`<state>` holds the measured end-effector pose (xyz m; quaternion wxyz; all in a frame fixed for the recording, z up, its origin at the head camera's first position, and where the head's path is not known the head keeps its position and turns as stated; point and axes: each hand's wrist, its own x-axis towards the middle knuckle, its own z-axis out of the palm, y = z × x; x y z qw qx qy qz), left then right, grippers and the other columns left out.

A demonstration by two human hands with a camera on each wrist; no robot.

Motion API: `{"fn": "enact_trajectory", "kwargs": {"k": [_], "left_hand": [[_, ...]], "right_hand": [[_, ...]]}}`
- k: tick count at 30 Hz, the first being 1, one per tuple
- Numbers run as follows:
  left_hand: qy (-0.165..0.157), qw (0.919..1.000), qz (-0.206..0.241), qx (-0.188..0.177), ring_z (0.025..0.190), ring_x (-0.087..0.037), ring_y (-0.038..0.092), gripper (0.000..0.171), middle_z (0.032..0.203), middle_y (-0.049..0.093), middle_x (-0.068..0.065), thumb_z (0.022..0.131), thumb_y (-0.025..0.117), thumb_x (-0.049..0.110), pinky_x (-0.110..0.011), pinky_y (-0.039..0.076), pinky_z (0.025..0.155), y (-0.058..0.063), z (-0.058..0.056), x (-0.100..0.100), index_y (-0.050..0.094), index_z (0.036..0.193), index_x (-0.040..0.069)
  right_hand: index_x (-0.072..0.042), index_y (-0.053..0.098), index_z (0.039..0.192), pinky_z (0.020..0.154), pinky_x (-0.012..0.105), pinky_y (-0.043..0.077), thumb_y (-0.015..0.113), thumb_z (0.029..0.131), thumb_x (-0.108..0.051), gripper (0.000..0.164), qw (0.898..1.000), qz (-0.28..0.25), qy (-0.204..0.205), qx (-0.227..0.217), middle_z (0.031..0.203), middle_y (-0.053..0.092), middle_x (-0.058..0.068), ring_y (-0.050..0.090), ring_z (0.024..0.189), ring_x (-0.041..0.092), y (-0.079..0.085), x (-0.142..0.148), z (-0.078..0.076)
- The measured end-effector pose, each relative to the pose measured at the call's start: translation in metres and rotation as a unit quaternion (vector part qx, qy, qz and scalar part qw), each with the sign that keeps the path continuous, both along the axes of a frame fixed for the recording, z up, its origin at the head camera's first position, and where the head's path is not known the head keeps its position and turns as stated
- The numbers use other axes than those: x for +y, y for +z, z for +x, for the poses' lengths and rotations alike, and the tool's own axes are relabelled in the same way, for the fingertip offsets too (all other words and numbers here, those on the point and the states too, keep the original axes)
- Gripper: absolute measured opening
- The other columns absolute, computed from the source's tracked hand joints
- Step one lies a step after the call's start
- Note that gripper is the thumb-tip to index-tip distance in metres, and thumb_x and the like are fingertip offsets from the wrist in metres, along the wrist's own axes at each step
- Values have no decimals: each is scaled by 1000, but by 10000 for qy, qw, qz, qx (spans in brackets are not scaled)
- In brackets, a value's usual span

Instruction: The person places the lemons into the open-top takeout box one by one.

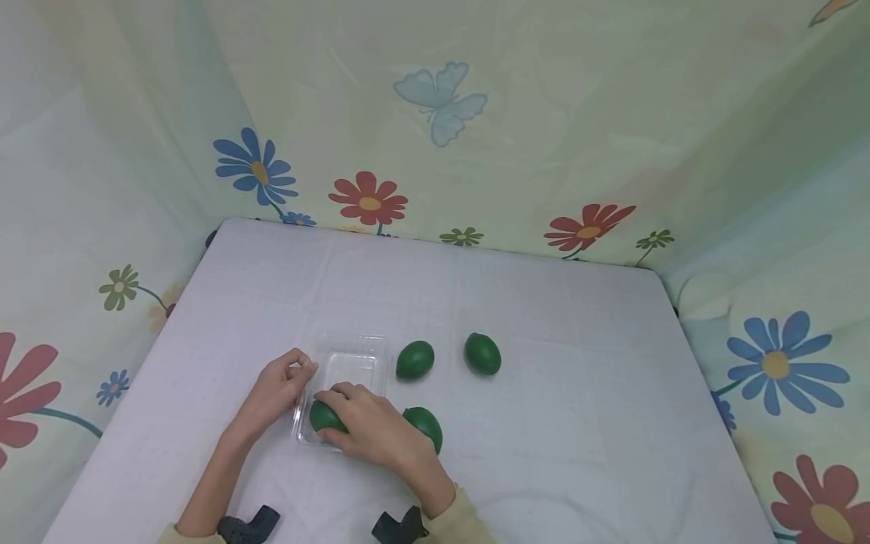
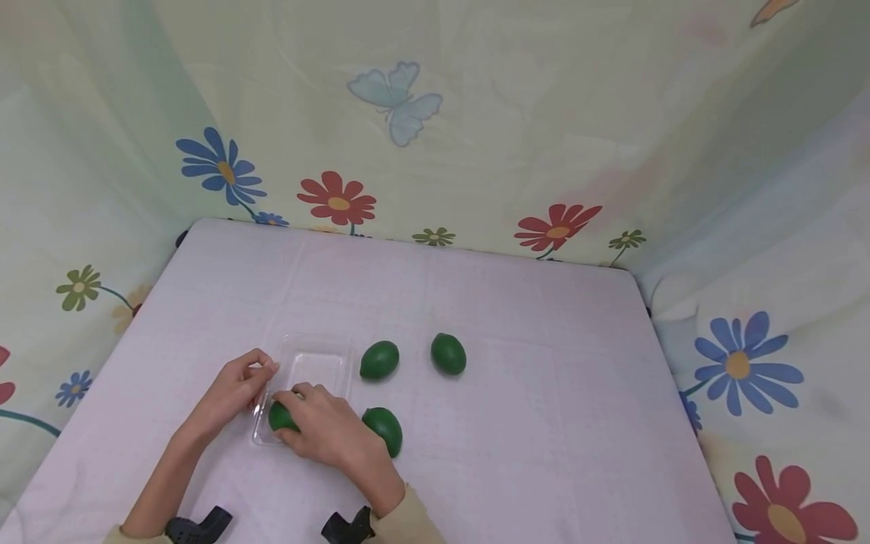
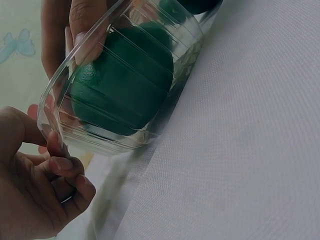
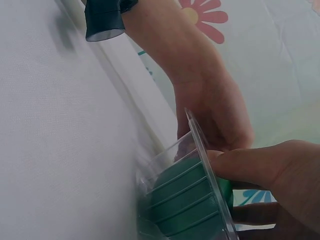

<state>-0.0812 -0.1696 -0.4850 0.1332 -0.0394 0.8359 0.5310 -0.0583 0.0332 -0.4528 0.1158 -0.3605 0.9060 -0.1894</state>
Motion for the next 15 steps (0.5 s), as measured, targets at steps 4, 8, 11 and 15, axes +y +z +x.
{"fn": "enact_trajectory", "kwargs": {"k": [4, 8, 11, 15], "left_hand": [[16, 10000, 66, -10, 50, -12, 43, 27, 53, 45, 5, 106, 55, 29, -26, 40, 50, 1, 1, 0, 57, 103, 2], [-15, 10000, 81, 5, 50, -12, 43, 28, 53, 46, 4, 106, 56, 31, -27, 40, 51, 1, 1, 0, 56, 104, 3], [-19, 10000, 82, 18, 50, -12, 43, 27, 53, 45, 4, 106, 55, 30, -27, 40, 51, 1, 1, 0, 57, 104, 3], [9, 10000, 95, 18, 50, -12, 43, 27, 53, 46, 4, 106, 55, 29, -26, 40, 51, 1, 1, 1, 57, 104, 2]], "right_hand": [[-18, 58, 143, 90, 25, 55, 69, 100, -36, 48, 10000, -48, -13, 51, 136, 63, 3, 64, 119, 13, 4, 3, 2], [-18, 59, 141, 91, 26, 55, 69, 100, -35, 45, 9997, -175, -12, 145, 136, 64, 3, 64, 119, 14, 9, 8, 5], [-18, 61, 140, 92, 26, 55, 68, 101, -34, 43, 9992, -329, -7, 246, 135, 64, 2, 64, 120, 14, 14, 13, 8], [-17, 63, 137, 92, 22, 54, 66, 102, -33, 38, 9978, -522, 4, 402, 132, 66, 0, 65, 119, 11, 21, 22, 13]]}}
